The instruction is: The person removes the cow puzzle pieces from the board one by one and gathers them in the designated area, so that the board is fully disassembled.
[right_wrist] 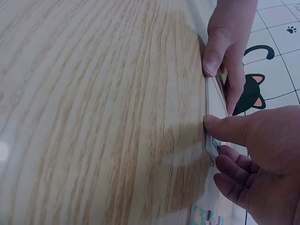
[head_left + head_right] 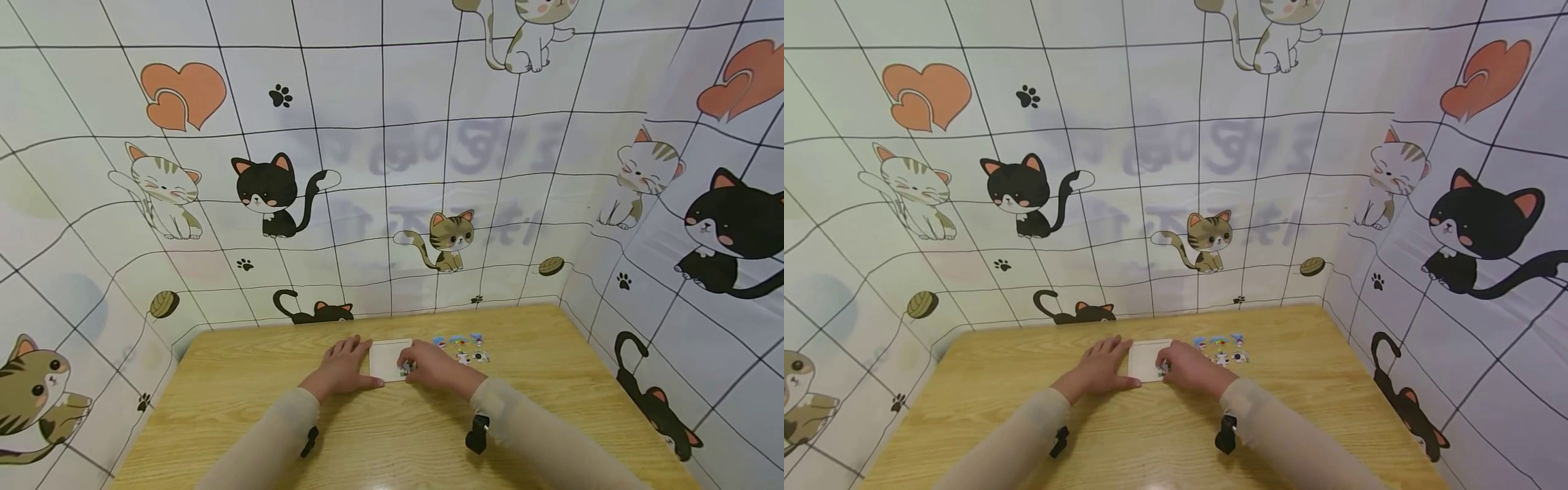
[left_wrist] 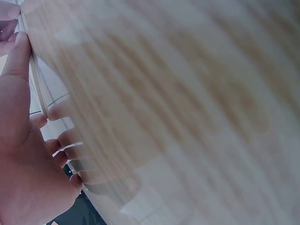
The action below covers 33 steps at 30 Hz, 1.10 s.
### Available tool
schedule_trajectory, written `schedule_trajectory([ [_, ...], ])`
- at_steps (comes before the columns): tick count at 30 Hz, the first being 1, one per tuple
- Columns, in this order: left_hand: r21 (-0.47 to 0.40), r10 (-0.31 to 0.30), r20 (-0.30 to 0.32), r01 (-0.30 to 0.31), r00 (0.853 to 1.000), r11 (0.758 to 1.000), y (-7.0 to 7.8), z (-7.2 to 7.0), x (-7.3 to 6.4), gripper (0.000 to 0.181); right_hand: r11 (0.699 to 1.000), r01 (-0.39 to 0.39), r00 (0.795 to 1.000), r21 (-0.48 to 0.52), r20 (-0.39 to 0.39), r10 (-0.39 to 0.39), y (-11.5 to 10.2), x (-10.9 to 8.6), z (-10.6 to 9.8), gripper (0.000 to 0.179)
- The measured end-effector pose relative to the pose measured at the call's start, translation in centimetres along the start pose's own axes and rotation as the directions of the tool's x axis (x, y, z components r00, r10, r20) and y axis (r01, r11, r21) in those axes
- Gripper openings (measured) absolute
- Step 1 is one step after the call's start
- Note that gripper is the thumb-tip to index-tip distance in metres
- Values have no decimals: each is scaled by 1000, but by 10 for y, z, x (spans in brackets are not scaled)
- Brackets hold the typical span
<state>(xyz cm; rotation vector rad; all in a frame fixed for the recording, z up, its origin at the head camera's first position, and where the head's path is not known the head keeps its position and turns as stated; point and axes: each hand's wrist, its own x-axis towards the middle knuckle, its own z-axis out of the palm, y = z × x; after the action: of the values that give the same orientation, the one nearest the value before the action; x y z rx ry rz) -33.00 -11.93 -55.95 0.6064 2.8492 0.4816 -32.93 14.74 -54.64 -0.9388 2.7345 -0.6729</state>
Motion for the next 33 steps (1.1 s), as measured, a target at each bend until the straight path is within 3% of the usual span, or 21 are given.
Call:
schedule_trajectory([
  [11,12,1,0,-1,1000,1000,-1,0,1,108,1000,-4,1000,22,-18,4,-1,-2,1,27],
  [26,3,3,-6,-3,1000,1000,-2,0,0,108,991,-23,994,132,109,9,8,6,-12,27],
  [33,7,-5,10,5,1000,1000,-2,2,1,108,986,4,997,166,74,-16,9,4,-13,26],
])
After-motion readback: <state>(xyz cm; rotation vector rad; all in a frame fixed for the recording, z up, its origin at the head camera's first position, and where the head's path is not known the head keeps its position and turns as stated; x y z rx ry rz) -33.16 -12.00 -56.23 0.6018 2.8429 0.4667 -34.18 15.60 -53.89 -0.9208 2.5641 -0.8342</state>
